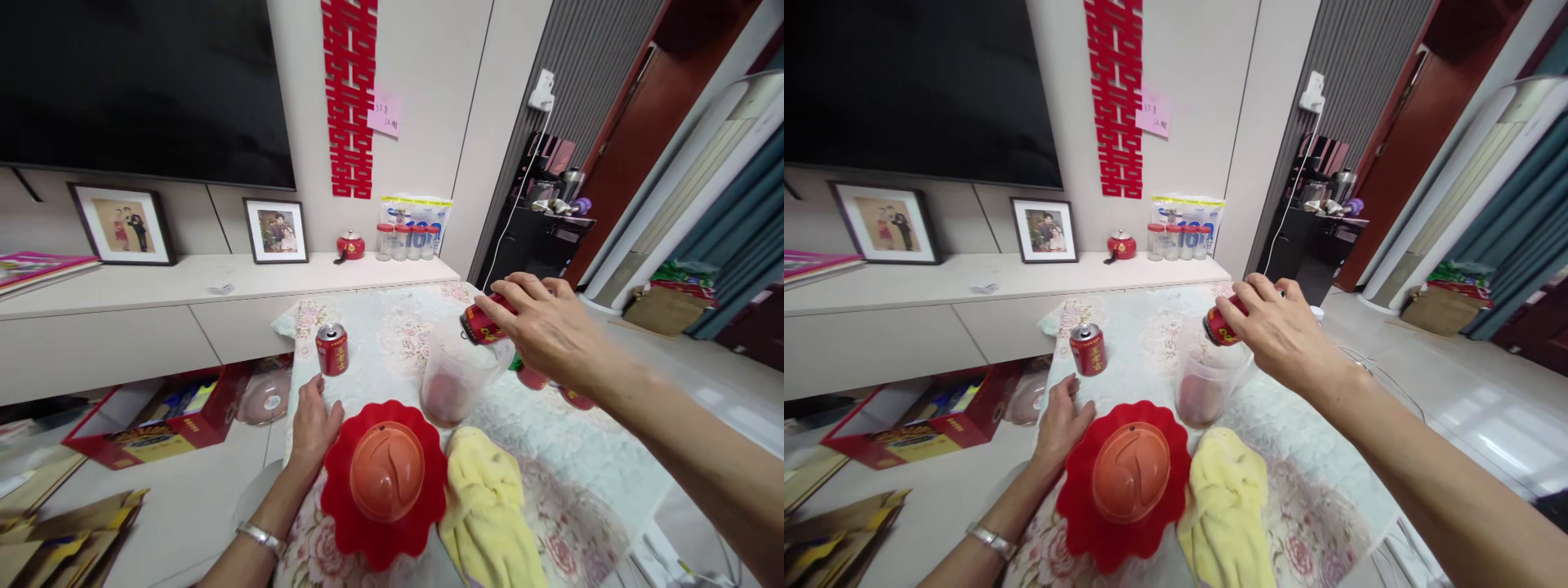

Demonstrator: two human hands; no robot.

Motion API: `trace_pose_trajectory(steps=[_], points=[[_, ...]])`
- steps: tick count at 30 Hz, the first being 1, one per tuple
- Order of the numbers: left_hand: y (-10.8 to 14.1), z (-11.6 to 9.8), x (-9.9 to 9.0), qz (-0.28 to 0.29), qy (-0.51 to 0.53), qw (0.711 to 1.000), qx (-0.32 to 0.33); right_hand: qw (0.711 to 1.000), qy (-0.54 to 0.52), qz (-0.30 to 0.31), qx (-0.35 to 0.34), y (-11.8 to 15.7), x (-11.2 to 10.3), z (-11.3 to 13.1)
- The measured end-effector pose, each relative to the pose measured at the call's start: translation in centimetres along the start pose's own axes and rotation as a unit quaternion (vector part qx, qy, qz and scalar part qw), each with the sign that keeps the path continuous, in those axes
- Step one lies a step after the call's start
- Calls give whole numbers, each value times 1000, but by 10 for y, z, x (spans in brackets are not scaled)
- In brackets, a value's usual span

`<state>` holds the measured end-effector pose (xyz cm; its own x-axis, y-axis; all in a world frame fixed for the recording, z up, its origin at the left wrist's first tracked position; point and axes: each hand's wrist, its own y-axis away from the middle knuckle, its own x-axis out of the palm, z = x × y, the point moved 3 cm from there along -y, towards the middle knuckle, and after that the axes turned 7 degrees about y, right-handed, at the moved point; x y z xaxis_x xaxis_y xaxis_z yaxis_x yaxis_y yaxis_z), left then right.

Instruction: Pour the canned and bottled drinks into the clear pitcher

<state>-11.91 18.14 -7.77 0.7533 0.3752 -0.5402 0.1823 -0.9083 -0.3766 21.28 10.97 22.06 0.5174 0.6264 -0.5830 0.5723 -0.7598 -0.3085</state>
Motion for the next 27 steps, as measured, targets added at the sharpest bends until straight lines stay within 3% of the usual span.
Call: trace_pose_trajectory(steps=[2,6,11,27], points=[[0,0,0,0,-1,1000,1,1000,4,-13,21,0,-1,2],[0,-1,0,-6,-2,1000,4,1000,-20,-9,-21,1,5,15],[1,-2,0,-10,-3,1000,11,999,-4,-32,-14,1,6,18],[1,-1,1,-14,-2,1000,8,998,-38,-3,-42,2,17,20]])
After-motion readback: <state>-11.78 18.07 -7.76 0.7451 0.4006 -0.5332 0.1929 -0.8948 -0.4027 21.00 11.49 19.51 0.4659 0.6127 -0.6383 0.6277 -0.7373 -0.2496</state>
